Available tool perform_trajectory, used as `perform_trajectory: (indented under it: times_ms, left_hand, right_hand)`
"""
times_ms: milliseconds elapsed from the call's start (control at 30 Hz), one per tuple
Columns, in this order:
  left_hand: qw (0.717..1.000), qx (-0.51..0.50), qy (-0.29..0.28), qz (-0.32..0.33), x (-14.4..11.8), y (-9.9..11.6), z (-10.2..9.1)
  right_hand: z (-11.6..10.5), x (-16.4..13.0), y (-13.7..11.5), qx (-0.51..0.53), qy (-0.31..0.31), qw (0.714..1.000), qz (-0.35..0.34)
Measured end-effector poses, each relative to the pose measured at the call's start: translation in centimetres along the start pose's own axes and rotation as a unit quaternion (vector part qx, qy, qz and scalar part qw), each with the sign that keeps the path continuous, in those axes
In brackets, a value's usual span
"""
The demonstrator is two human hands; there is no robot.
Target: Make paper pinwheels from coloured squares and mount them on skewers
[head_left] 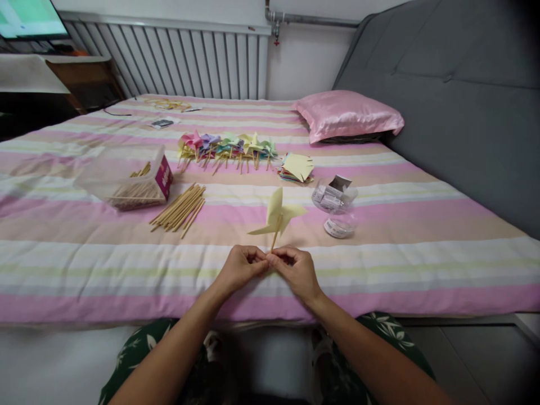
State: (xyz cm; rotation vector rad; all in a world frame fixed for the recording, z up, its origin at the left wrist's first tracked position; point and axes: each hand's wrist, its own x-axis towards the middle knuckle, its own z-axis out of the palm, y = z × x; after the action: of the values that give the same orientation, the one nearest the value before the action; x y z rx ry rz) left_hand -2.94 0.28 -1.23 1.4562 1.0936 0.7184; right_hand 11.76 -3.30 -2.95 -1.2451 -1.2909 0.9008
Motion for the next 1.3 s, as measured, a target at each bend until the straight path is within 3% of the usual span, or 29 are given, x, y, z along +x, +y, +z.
perform_trajectory:
  times_ms: [500,833,1300]
  left_hand:
    - [0.998,-0.062,-0.031,0.001,0.22,-0.33,0.09]
    - [0.998,-0.040,-0.056,0.008,-0.03,0.13,-0.06]
    - [0.997,-0.076,-0.015,-0.006,0.19,-0.35,0.20]
  right_hand:
    - [0.05,0.02,0.20,-0.009,-0.008,1.000,-0.020]
    - [0.03,0.09,-0.26,0.019,0.004,0.999,-0.029]
    - [0.16,0.20,0.18,0.036,0.035,0.999,0.006]
